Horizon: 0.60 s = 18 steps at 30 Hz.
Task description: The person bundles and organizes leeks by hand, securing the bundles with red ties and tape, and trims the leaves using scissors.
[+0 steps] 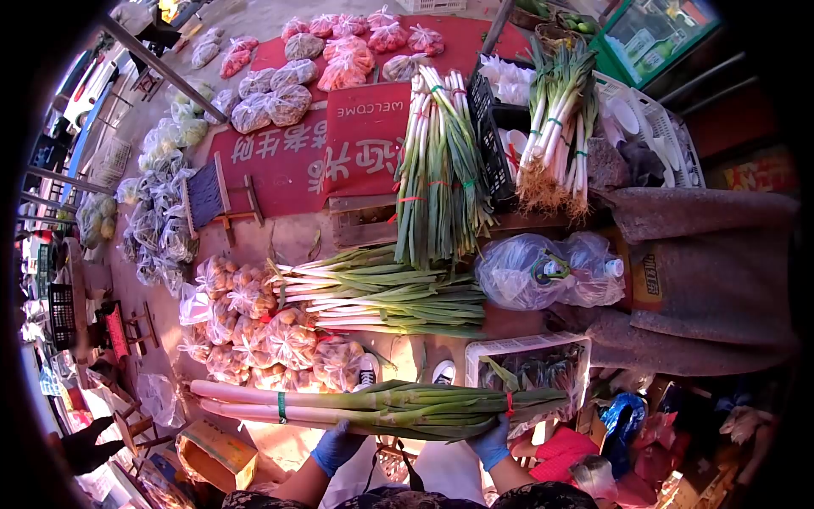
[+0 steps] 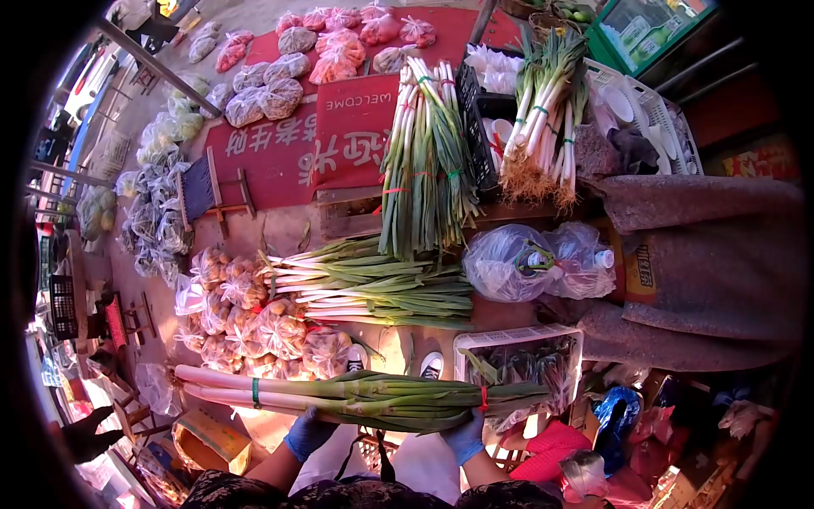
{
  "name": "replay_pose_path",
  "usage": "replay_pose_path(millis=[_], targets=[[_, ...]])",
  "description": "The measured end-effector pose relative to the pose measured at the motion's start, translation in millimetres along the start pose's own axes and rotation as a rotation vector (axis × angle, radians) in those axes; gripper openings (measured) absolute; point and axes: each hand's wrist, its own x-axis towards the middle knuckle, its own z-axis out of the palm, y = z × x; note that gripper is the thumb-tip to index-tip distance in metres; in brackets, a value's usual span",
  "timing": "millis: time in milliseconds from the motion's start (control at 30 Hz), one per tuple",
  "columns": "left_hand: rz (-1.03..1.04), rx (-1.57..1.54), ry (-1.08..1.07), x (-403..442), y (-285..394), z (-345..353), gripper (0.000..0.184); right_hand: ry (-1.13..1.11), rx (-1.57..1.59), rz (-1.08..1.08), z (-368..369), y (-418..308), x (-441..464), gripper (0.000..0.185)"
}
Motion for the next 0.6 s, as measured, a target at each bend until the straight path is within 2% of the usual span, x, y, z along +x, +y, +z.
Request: replay_pose_path(millis=[67, 200, 300, 433, 600], targets=[[-0.031, 0.023, -0.02, -37, 19, 33, 0.085, -0.067, 0.004, 0.01, 38, -4, -37, 0.068], [-0.034, 0.089, -0.133, -85, 52, 49, 0.084, -0.153, -0.025, -0.007, 88, -2, -101, 0.07], [-0.01, 0.138, -0.204, -112, 85, 79, 0.085, -0.207, -0.076, -0.129, 122, 10, -135, 0.069], [0.076, 0.187, -0.33, -127, 111, 97, 0.085, -0.304, -0.13, -0.264, 174, 25, -173, 0.067], [0.129, 0.193, -0.4, -135, 129, 113, 0.084, -0.439, -0.139, -0.329, 198, 22, -185, 0.068]])
